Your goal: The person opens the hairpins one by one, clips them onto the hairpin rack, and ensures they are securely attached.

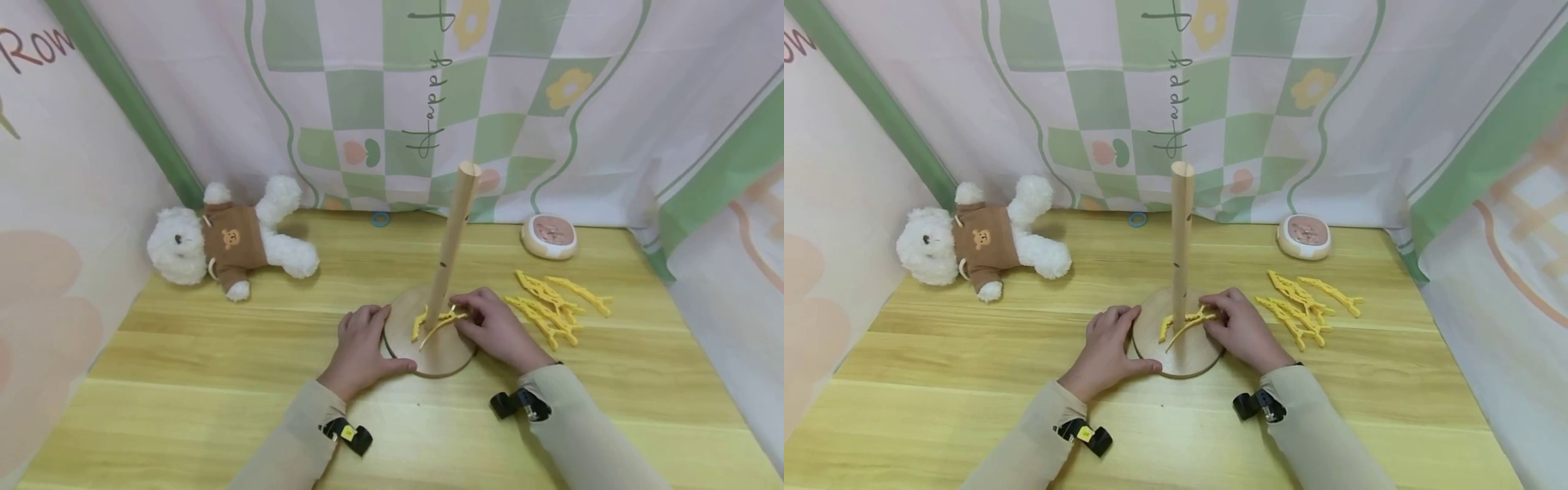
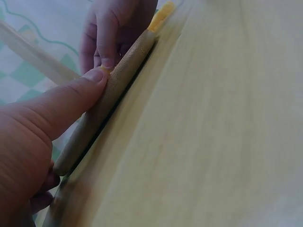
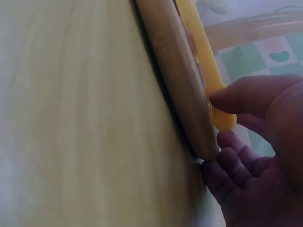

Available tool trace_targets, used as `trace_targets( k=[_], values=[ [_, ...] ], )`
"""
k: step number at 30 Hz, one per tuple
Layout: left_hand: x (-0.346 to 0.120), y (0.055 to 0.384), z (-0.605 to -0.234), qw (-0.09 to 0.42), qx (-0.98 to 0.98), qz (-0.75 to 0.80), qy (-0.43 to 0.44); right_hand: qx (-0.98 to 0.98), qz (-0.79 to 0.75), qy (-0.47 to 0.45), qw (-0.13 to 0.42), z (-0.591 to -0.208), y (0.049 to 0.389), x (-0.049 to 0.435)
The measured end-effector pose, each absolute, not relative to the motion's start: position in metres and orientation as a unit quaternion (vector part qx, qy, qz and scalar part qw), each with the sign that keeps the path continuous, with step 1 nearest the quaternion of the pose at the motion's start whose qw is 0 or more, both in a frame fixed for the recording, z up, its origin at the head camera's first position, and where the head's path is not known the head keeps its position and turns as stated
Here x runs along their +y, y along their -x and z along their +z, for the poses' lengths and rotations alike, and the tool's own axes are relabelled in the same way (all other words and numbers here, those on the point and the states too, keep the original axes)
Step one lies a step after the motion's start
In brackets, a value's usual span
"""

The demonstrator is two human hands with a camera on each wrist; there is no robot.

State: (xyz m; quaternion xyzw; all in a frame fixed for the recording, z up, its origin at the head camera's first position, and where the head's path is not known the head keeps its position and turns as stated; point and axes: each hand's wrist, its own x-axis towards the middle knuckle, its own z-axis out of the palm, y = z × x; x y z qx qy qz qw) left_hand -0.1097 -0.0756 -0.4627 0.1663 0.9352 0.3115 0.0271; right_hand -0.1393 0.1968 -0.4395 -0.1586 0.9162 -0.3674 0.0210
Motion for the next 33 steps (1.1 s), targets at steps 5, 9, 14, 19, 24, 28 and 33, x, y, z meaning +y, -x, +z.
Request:
trace_targets(
  k=[5, 9, 14, 19, 24, 28, 33],
  values=[
    [-0.076, 0.109, -0.461, 0.026, 0.936, 0.306, -0.172, 0.911, -0.387, 0.136, 0.028, -0.443, 0.136, 0.199],
    [-0.077, 0.109, -0.459, 0.022, 0.935, 0.309, -0.174, 0.908, -0.400, 0.120, 0.041, -0.445, 0.129, 0.201],
    [-0.079, 0.110, -0.461, 0.018, 0.933, 0.311, -0.182, 0.904, -0.413, 0.107, 0.040, -0.447, 0.121, 0.201],
    [-0.080, 0.111, -0.461, 0.011, 0.932, 0.308, -0.189, 0.898, -0.427, 0.102, 0.027, -0.448, 0.118, 0.202],
    [-0.080, 0.111, -0.460, 0.018, 0.932, 0.312, -0.184, 0.894, -0.437, 0.095, 0.007, -0.450, 0.118, 0.209],
    [-0.079, 0.111, -0.461, 0.022, 0.932, 0.310, -0.184, 0.897, -0.429, 0.086, -0.068, -0.448, 0.119, 0.222],
    [-0.079, 0.112, -0.461, 0.018, 0.932, 0.313, -0.183, 0.892, -0.416, 0.064, -0.162, -0.439, 0.122, 0.243]
  ],
)
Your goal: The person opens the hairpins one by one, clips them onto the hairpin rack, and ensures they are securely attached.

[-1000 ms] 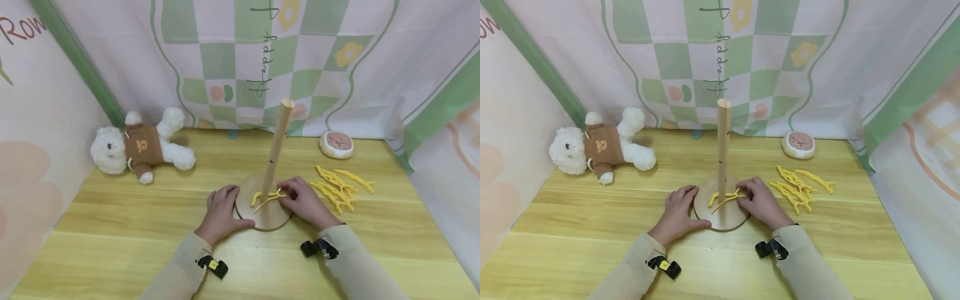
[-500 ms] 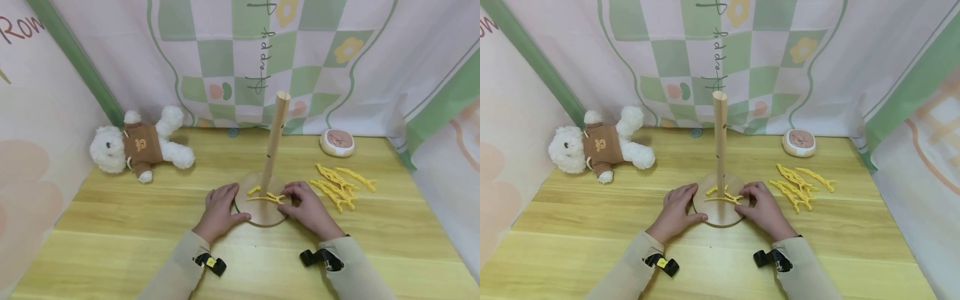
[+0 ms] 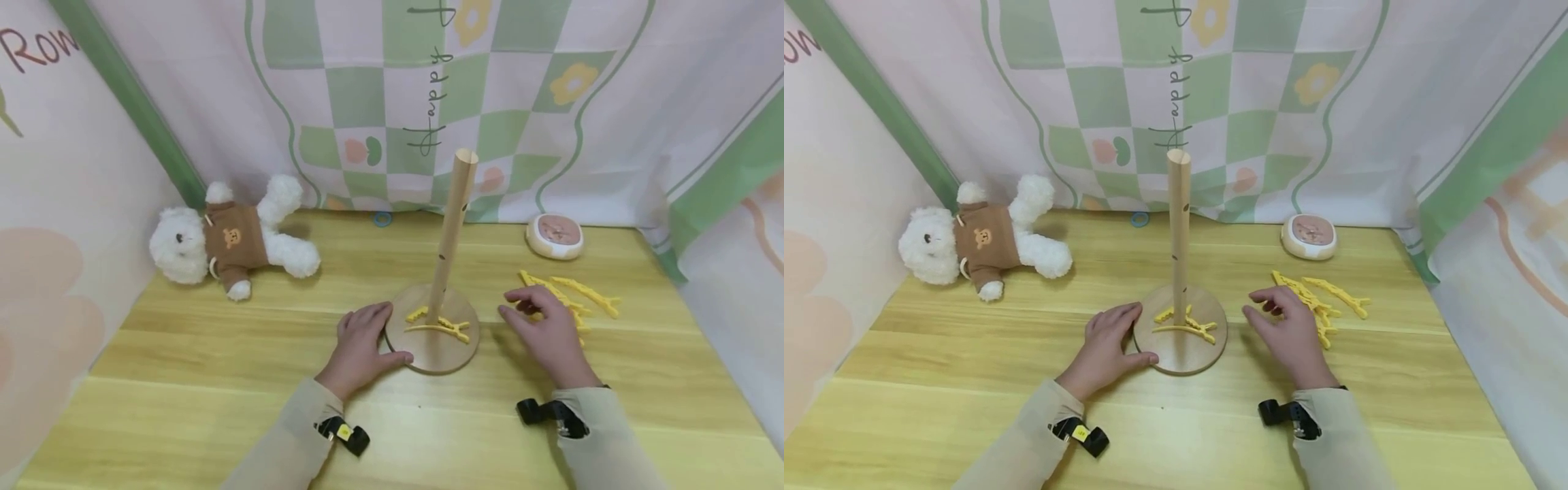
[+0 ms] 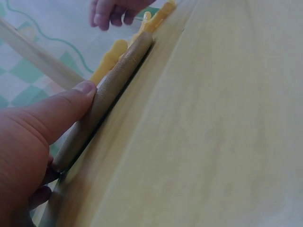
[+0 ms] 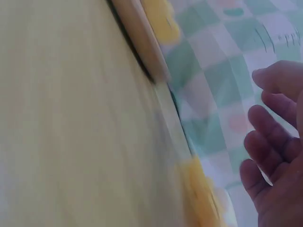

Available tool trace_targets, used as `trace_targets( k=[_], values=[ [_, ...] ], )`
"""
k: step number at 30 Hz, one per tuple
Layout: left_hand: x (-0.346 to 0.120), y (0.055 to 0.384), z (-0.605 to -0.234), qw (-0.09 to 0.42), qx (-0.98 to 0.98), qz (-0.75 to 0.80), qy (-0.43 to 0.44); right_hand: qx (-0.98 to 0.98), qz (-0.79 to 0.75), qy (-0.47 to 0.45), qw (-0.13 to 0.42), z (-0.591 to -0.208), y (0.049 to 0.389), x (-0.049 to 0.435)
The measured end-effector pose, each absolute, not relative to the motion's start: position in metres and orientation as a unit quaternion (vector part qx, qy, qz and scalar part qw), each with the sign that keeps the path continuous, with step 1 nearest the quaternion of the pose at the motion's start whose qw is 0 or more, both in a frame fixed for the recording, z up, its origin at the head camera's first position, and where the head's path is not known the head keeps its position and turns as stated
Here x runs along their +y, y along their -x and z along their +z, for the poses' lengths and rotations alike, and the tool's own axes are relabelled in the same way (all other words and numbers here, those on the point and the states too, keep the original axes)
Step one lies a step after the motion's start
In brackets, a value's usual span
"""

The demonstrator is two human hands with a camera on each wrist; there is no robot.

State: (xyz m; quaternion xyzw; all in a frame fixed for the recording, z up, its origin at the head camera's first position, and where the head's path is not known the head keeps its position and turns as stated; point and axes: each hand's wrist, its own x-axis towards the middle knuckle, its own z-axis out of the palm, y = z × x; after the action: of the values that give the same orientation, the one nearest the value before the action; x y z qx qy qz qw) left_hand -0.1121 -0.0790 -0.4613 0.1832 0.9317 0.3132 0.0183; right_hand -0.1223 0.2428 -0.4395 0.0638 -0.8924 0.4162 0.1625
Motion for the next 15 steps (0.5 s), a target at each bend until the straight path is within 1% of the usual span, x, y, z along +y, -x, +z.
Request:
trace_targets(
  k=[5, 9, 11, 15],
  values=[
    [-0.079, 0.112, -0.459, 0.020, 0.931, 0.315, -0.181, -0.885, 0.413, -0.034, 0.211, -0.435, 0.126, 0.264],
    [-0.080, 0.112, -0.460, 0.021, 0.933, 0.311, -0.182, -0.889, 0.397, -0.001, 0.228, -0.435, 0.128, 0.283],
    [-0.080, 0.112, -0.461, 0.022, 0.933, 0.310, -0.183, -0.896, 0.382, 0.017, 0.226, -0.435, 0.129, 0.295],
    [-0.081, 0.112, -0.462, 0.022, 0.932, 0.312, -0.184, -0.904, 0.374, 0.062, 0.197, -0.439, 0.129, 0.323]
  ],
)
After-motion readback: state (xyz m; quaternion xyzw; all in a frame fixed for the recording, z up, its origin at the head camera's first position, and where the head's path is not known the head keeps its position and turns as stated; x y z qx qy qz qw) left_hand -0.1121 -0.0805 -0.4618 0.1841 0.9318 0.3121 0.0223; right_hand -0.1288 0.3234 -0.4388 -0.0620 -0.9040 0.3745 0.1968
